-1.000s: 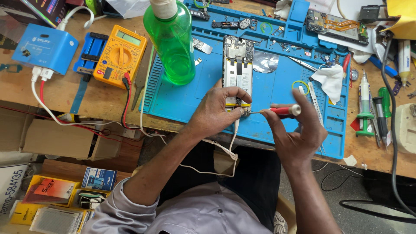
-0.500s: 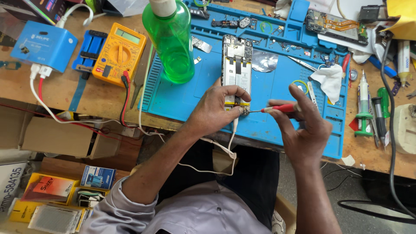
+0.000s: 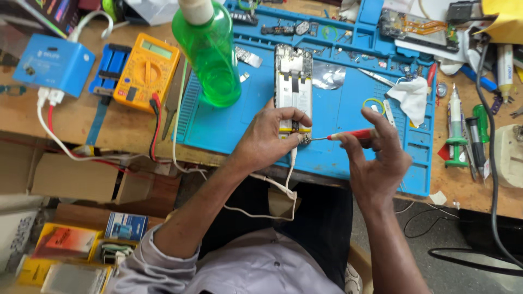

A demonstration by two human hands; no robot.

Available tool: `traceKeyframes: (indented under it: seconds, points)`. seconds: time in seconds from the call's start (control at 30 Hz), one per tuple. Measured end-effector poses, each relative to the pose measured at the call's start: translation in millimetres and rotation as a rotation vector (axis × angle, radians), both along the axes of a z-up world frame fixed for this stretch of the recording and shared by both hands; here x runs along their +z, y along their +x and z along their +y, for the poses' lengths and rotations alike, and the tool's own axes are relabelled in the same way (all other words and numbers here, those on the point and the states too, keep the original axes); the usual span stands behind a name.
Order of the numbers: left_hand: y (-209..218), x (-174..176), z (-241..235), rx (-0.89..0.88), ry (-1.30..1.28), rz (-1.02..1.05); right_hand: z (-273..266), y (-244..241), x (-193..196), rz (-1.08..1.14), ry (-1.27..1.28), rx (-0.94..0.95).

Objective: The person reassembles a disassembled smartphone by connecting internal ribbon cables, seating the battery, and closing the back cover. They then connect a charging cable to test the device and use a screwdriver to adjust internal components.

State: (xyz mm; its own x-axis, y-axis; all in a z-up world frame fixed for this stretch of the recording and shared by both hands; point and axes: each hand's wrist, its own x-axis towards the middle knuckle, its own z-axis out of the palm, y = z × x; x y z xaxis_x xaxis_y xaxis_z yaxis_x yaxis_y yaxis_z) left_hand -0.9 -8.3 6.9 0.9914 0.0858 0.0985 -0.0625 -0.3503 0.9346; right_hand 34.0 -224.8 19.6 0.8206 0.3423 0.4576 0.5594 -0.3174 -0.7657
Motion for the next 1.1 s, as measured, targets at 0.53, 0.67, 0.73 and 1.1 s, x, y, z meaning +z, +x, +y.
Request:
traceKeyframes:
  seconds: [0.53, 0.67, 0.73, 1.1]
  points:
    - [3, -4, 1, 0.009, -0.004, -0.042, 0, 2, -3, 0.070, 0.010, 0.061]
    - [4, -5, 2, -0.004, -0.030, -0.072, 4, 1, 1, -0.055, -0.028, -0.041]
    - [4, -6, 2, 0.005, 0.005, -0.062, 3, 0, 4, 0.159, 0.083, 0.117]
    - [5, -4, 3, -0.006, -0.019, -0.073, 2, 0, -3, 0.013, -0.059, -0.021]
